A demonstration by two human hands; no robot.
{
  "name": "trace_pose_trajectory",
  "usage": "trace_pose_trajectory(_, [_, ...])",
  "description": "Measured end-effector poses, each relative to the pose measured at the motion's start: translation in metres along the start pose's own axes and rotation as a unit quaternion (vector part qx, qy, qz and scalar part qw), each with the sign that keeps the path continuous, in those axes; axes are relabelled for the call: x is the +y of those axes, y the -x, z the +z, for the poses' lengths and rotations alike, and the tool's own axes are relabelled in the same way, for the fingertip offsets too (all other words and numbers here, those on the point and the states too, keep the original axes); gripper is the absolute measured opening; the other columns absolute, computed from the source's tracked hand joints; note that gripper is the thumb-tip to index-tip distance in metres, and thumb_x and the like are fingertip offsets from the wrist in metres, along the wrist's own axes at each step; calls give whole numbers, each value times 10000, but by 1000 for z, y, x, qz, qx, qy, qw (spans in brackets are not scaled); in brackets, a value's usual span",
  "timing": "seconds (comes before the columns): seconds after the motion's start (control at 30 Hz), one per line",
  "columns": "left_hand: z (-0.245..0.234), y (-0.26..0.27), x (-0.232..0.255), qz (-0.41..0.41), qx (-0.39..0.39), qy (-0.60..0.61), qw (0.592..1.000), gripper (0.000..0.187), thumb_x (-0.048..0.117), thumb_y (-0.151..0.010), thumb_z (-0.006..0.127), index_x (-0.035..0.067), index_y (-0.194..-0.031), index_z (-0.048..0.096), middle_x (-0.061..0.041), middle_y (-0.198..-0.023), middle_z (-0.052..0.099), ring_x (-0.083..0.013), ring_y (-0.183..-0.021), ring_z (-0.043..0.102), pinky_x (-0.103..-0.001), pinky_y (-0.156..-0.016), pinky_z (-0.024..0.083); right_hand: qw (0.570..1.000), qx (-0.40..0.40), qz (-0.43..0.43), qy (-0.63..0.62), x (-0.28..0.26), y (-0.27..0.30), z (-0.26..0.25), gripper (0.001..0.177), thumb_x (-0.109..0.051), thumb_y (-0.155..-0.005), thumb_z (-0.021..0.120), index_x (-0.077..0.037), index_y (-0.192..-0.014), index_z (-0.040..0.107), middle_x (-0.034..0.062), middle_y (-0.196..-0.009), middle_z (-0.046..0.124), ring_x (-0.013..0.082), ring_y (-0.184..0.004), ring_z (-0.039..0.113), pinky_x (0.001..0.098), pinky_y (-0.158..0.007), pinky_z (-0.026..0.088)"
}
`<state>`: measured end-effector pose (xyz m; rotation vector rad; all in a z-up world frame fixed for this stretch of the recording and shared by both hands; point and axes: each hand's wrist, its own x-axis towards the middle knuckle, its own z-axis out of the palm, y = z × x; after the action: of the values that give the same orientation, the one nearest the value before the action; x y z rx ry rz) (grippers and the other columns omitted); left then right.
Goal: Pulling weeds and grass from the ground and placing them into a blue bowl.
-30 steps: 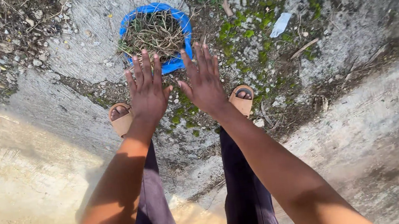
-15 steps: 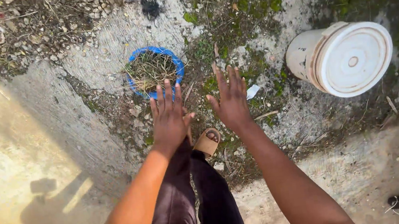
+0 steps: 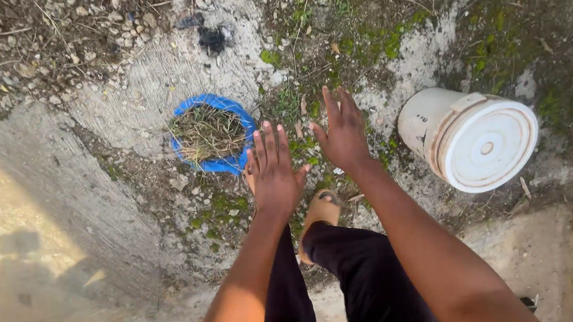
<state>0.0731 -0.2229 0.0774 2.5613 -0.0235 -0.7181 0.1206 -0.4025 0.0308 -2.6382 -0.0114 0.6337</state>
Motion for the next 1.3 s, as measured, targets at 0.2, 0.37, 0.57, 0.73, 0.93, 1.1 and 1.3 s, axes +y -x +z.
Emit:
trace_pose_trajectory(0.2, [9,-34,38,-36,-30,27,999,1001,473,-908,697,39,-1631,159,-194,-1711,106,-418,-1576,88,-604,-1247,138,999,-11,12,-37,60,-39,-1,752,-343,-1034,621,-58,-1624,250,311,-1621,313,486,-1498,301,576,-1208,278])
trace_pose_trajectory(0.37, [39,-95,82,-72,28,55,995,1001,476,-922,694,31,-1626,138,-209,-1704,85,-444,-1570,81,-621,-1226,135,998,7,-54,-35,120,-105,15,751,-341,-1035,632,-49,-1617,256,313,-1599,337,493,-1485,330,574,-1182,310])
trace_pose_trajectory(0.57, [40,-97,170,-127,53,111,984,1016,505,-946,688,13,-1644,136,-225,-1716,112,-440,-1586,93,-622,-1249,136,995,-35,-65,-60,150,-86,-50,748,-341,-1035,646,-35,-1612,282,310,-1605,354,489,-1477,365,547,-1208,341])
trace_pose_trajectory(0.73, [39,-168,198,-152,66,128,978,1027,514,-902,683,5,-1611,142,-215,-1695,115,-428,-1571,92,-624,-1218,118,996,-53,-75,-10,177,-156,-72,761,-356,-978,659,-27,-1576,321,316,-1549,375,499,-1436,372,567,-1171,332])
trace_pose_trajectory(0.93, [29,-185,206,-138,64,156,976,987,460,-939,679,-12,-1628,152,-219,-1712,142,-430,-1583,111,-604,-1246,144,996,-6,-88,-18,181,-188,-88,686,-315,-1043,628,-16,-1586,335,313,-1536,441,497,-1418,425,550,-1167,372])
trace_pose_trajectory(1.1, [15,-227,190,-128,59,163,976,1021,423,-874,723,-7,-1603,151,-215,-1692,126,-425,-1566,100,-613,-1231,133,995,-27,-88,26,183,-239,-90,661,-258,-970,665,14,-1511,400,297,-1483,475,473,-1368,470,537,-1137,397])
trace_pose_trajectory(1.3, [59,-299,152,-107,44,100,988,948,352,-921,673,6,-1619,135,-190,-1712,97,-413,-1574,89,-611,-1237,131,991,11,-130,22,179,-287,-67,620,-221,-940,707,20,-1459,469,277,-1420,530,447,-1312,512,539,-1130,423])
